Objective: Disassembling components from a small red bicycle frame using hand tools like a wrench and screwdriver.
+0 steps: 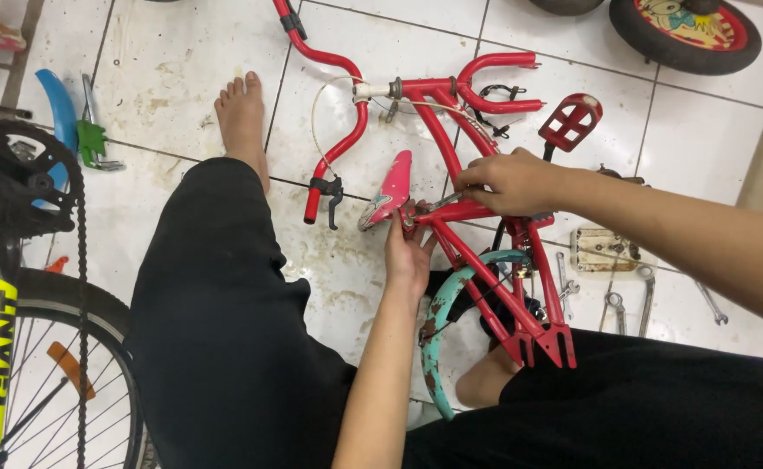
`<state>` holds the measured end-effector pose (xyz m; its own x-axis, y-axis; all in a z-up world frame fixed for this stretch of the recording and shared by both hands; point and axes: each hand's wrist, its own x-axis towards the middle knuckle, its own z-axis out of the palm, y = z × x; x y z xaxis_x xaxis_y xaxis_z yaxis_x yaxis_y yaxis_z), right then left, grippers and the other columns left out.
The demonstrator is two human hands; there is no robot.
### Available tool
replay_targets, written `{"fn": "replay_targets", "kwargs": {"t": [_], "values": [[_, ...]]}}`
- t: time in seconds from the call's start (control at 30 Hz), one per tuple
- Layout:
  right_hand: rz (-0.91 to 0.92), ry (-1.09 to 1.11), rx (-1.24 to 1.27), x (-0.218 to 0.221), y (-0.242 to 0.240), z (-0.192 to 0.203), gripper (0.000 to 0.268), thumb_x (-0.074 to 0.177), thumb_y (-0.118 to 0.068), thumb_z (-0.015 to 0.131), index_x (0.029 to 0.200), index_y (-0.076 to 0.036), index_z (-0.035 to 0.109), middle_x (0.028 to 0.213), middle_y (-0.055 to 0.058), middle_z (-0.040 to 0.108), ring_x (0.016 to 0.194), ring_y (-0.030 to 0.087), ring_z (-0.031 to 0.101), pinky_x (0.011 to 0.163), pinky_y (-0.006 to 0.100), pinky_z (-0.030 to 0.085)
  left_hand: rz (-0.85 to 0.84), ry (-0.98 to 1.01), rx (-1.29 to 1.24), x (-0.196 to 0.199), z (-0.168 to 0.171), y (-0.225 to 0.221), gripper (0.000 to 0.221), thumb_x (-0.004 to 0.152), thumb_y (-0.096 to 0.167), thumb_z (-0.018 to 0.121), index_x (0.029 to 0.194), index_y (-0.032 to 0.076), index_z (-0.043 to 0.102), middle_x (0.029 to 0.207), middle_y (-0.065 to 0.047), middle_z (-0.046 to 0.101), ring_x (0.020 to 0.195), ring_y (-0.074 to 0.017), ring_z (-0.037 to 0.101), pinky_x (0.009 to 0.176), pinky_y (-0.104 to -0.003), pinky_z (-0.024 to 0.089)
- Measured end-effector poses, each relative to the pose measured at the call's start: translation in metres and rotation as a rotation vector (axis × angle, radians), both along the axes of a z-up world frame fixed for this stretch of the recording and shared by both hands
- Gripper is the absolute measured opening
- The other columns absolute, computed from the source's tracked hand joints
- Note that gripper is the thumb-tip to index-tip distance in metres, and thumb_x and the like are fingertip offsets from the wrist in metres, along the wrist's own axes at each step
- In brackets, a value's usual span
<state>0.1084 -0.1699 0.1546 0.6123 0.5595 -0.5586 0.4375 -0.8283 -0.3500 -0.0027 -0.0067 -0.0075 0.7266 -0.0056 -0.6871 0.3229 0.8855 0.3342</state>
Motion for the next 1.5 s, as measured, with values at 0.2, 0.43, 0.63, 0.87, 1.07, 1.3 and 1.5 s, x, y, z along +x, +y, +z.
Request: {"fn": "replay_targets", "kwargs": {"t": [0.2, 0.43, 0.63, 0.87, 1.07, 1.3, 1.5], "values": [[-0.050, 0.086, -0.023, 0.004, 0.003, 0.000, 0.029, 0.097, -0.030, 0.057, 0.118, -0.020, 0.075, 0.112, 0.006, 0.079, 0.113, 0.030, 0.071, 0.102, 0.054, 0.049, -0.024, -0.002, 0.012, -0.001, 0.015, 0.000, 0.038, 0.105, 0.051, 0.052, 0.127, 0.023, 0.065, 0.117, 0.004, 0.067, 0.104, -0.0128, 0.065, 0.096, -0.042, 0.052], [-0.037, 0.164, 0.015, 0.012, 0.004, -0.011, 0.026, 0.094, -0.031, 0.063, 0.112, -0.019, 0.078, 0.100, 0.009, 0.081, 0.103, 0.032, 0.075, 0.097, 0.050, 0.054, -0.054, -0.005, 0.018, -0.001, -0.005, -0.001, 0.037, 0.103, 0.054, 0.055, 0.124, 0.026, 0.067, 0.117, 0.003, 0.070, 0.103, -0.0140, 0.066, 0.090, -0.039, 0.054], [-0.064, 0.233, 0.010, 0.024, 0.006, -0.017, 0.024, 0.091, -0.032, 0.067, 0.106, -0.017, 0.080, 0.086, 0.010, 0.081, 0.091, 0.031, 0.076, 0.090, 0.045, 0.057, -0.068, -0.006, 0.016, -0.002, -0.005, 0.000, 0.036, 0.102, 0.054, 0.055, 0.123, 0.027, 0.068, 0.119, 0.004, 0.071, 0.104, -0.0125, 0.066, 0.088, -0.037, 0.055], [-0.140, 0.391, -0.084, 0.051, 0.012, -0.026, 0.032, 0.088, -0.035, 0.073, 0.110, -0.013, 0.081, 0.083, 0.008, 0.081, 0.080, 0.022, 0.074, 0.081, 0.036, 0.058, -0.058, 0.015, 0.007, -0.002, 0.012, -0.001, 0.036, 0.102, 0.054, 0.055, 0.120, 0.026, 0.066, 0.119, 0.005, 0.069, 0.104, -0.0124, 0.064, 0.090, -0.037, 0.053], [-0.028, 0.345, -0.140, 0.067, 0.031, -0.020, 0.036, 0.085, -0.039, 0.075, 0.115, -0.018, 0.082, 0.085, 0.009, 0.081, 0.080, 0.024, 0.076, 0.080, 0.037, 0.058, -0.060, 0.015, 0.020, -0.001, 0.013, 0.001, 0.035, 0.102, 0.054, 0.056, 0.119, 0.025, 0.066, 0.116, 0.006, 0.069, 0.105, -0.0123, 0.065, 0.092, -0.039, 0.052], [0.085, 0.226, -0.209, 0.060, 0.034, -0.011, 0.036, 0.092, -0.040, 0.069, 0.120, -0.019, 0.079, 0.108, 0.010, 0.081, 0.110, 0.032, 0.072, 0.106, 0.050, 0.046, -0.081, -0.006, 0.017, 0.000, 0.010, 0.000, 0.040, 0.103, 0.055, 0.053, 0.126, 0.025, 0.066, 0.115, 0.007, 0.067, 0.107, -0.0117, 0.064, 0.091, -0.038, 0.052], [-0.014, 0.304, -0.154, 0.056, 0.028, -0.019, 0.040, 0.091, -0.041, 0.066, 0.122, -0.019, 0.078, 0.117, 0.010, 0.080, 0.121, 0.034, 0.067, 0.112, 0.052, 0.041, -0.100, -0.022, 0.022, 0.001, 0.008, 0.002, 0.042, 0.104, 0.054, 0.049, 0.128, 0.022, 0.064, 0.119, 0.004, 0.067, 0.106, -0.0121, 0.063, 0.090, -0.036, 0.052]]}}
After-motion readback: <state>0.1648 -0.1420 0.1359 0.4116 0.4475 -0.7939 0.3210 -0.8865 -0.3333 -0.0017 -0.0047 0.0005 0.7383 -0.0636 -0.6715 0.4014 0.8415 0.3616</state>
